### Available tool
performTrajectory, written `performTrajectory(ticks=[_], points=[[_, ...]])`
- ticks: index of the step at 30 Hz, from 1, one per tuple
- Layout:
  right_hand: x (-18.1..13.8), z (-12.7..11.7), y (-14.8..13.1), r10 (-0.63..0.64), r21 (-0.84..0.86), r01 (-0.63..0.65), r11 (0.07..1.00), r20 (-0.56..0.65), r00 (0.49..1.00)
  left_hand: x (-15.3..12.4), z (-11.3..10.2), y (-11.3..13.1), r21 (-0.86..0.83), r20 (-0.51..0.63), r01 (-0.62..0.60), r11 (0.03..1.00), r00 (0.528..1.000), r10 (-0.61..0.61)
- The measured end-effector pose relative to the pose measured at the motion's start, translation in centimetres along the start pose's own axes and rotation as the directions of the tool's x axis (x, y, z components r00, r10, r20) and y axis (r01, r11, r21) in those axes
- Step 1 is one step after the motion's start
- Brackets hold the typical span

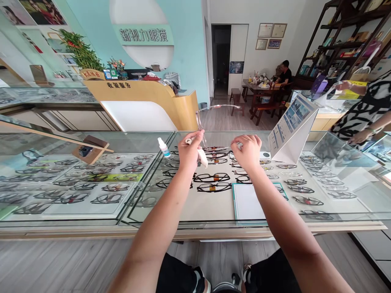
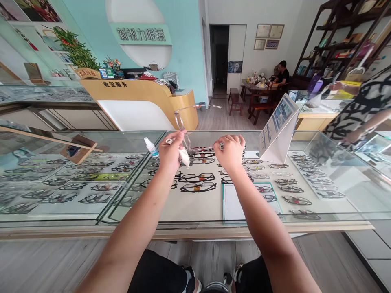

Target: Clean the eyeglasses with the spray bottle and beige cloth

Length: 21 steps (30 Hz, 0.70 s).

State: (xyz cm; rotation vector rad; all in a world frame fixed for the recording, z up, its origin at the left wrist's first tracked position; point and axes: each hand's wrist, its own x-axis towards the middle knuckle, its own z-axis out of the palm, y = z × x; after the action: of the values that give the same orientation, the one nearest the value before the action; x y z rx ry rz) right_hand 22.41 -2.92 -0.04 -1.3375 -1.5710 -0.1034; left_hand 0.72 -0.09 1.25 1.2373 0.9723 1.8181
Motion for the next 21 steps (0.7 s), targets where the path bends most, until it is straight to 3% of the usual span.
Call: performTrajectory(ticks=[5, 10, 16, 21], points=[[-0.1, 0.3, 0.2, 0.005, -0.013, -0.005, 1.000, 0.004, 1.000, 0.3, -0.2, 0.1, -0.012, -0.040, -0.002, 1.000, 0.999, 0.001], [-0.4, -0.1, -0.7, -0.122, -0.020, 0.121, 0.992, -0.034, 0.992, -0.8, 0.3, 0.1, 0.077, 0.101, 0.013, 0.997, 0.995, -0.021], [-1.0, 0.3, -2.3, -0.234, 0.166, 0.205, 0.965, 0.186, 0.954, -2.4, 1.3, 0.3, 0.097, 0.253, 0.007, 0.995, 0.967, -0.032], [-1.4, 0.8, -2.6, -0.231, 0.303, 0.166, 0.938, 0.194, 0.953, -2.3, 1.4, 0.7, 0.087, 0.314, -0.024, 0.996, 0.949, -0.005]])
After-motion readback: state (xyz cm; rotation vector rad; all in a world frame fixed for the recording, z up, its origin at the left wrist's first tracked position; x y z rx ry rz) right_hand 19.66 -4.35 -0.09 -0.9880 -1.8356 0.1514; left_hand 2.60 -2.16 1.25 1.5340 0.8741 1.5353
